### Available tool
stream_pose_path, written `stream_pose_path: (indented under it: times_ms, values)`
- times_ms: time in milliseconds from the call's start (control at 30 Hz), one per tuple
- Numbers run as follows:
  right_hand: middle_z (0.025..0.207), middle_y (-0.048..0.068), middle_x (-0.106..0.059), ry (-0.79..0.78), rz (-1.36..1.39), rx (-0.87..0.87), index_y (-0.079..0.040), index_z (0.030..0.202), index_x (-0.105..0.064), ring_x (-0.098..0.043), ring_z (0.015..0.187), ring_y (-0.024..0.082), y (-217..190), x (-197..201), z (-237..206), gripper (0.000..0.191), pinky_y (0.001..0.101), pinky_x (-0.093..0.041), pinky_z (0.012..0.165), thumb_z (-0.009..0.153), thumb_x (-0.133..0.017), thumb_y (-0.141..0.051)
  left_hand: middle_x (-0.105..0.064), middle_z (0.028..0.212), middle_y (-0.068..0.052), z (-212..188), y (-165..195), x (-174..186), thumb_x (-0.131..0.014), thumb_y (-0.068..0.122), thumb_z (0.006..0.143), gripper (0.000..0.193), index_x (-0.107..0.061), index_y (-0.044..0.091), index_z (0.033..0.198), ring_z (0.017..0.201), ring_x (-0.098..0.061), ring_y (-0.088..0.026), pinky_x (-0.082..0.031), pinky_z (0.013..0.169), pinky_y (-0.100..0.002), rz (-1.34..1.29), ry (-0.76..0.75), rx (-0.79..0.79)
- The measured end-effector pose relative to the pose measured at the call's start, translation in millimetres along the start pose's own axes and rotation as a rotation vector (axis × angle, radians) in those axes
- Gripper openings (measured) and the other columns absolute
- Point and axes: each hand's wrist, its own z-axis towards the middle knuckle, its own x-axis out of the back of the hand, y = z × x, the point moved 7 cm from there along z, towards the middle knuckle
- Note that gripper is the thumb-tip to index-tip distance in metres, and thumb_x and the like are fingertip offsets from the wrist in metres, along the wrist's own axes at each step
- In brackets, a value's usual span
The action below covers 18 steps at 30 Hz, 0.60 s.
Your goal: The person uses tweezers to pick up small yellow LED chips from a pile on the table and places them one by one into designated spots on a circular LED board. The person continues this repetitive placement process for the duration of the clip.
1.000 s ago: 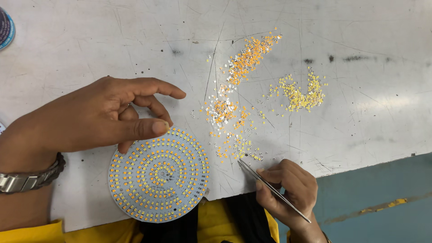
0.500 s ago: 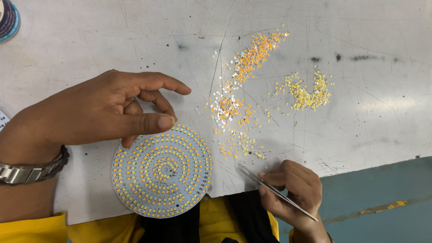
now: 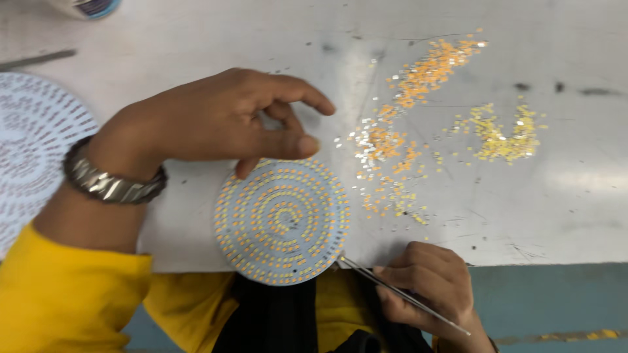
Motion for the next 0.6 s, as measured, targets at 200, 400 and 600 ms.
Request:
stream_pose_path:
  times_ms: [200, 400, 600]
  values:
    - [0.069, 0.006, -0.063, -0.003, -0.062, 0.026, -0.003, 0.081, -0.064, -0.057, 0.054, 0.017, -9, -16, 2, 0.015, 0.031, -0.044, 0.048, 0.076, -0.076, -0.01, -0.079, 0.088, -0.007, -2, 8, -1, -0.07, 0.047, 0.095, 0.059, -0.062, 0.008, 0.139, 0.038, -0.066, -0.012, -0.052, 0.089, -0.019, 0.033, 0.0, -0.191]
    - [0.063, 0.004, -0.059, 0.1, -0.153, 0.042, -0.004, 0.078, -0.064, -0.053, 0.051, 0.016, -21, -29, -11, 0.016, 0.0303, -0.039, 0.045, 0.077, -0.078, -0.011, -0.083, 0.088, -0.007, 1, -2, 1, -0.068, 0.054, 0.085, 0.064, -0.063, 0.012, 0.134, 0.038, -0.066, -0.013, -0.06, 0.05, -0.027, 0.055, 0.018, -0.052]
    - [0.065, 0.004, -0.061, 0.094, -0.16, 0.044, -0.005, 0.077, -0.062, -0.055, 0.053, 0.016, -22, -30, -10, 0.015, 0.0304, -0.039, 0.046, 0.078, -0.077, -0.009, -0.083, 0.087, -0.008, 1, -4, 1, -0.068, 0.056, 0.083, 0.066, -0.063, 0.012, 0.132, 0.038, -0.066, -0.013, -0.057, 0.043, -0.027, 0.048, 0.019, -0.044]
